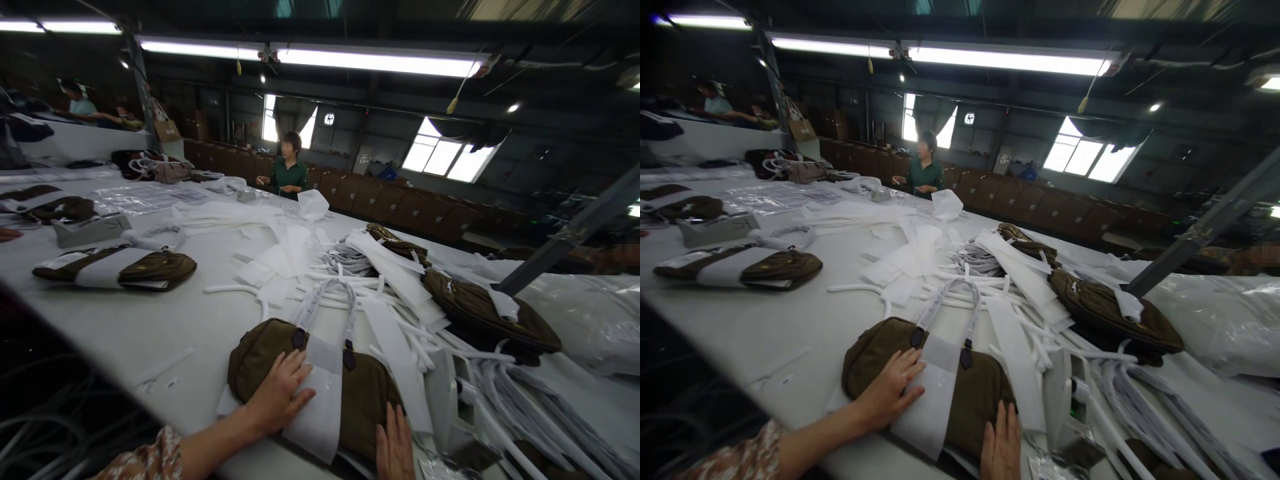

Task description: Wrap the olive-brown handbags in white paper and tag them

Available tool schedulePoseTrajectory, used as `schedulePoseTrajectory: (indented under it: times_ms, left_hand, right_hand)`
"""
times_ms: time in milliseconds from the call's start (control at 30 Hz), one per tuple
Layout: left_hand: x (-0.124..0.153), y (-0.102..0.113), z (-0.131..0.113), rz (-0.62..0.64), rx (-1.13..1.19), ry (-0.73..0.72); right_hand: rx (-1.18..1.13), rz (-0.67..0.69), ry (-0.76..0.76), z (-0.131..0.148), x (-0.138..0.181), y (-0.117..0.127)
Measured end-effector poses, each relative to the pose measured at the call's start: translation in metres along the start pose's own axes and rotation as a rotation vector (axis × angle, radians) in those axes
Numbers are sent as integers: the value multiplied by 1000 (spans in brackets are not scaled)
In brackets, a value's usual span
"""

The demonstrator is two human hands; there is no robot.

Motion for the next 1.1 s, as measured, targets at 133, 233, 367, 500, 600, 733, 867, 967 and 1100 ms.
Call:
schedulePoseTrajectory:
  times_ms: [133,233,367,500,600,733,867,967,1100]
  left_hand:
    - [54,50,45,-571,22,450]
    - [107,40,73,-764,638,999]
    - [127,10,54,-849,1576,1084]
    - [128,-4,25,-1001,2066,805]
    - [124,-31,8,-1116,2133,835]
    - [110,-68,-10,-1295,1976,1035]
    - [77,-78,-32,-991,1725,1032]
    - [49,-67,-34,-936,1336,999]
    - [7,-33,-16,-1130,877,999]
  right_hand:
    - [-30,-114,-106,-1,-2,1]
    - [-66,-167,-243,8,0,4]
    - [-169,-132,-330,16,-4,15]
    - [-265,-82,-414,11,-9,22]
    - [-307,-78,-450,10,-9,22]
    - [-352,-110,-455,17,-2,24]
    - [-397,-149,-440,24,10,27]
    - [-413,-178,-418,34,18,24]
    - [-460,-128,-398,57,34,17]
Point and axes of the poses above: each hand's wrist, its own x-axis away from the middle knuckle, its own y-axis out of the back of the hand, z = x × y, the point moved 5 cm from there along -x, towards the middle knuckle, and after that the axes turned 15 degrees about -y, right-handed, at the moved point
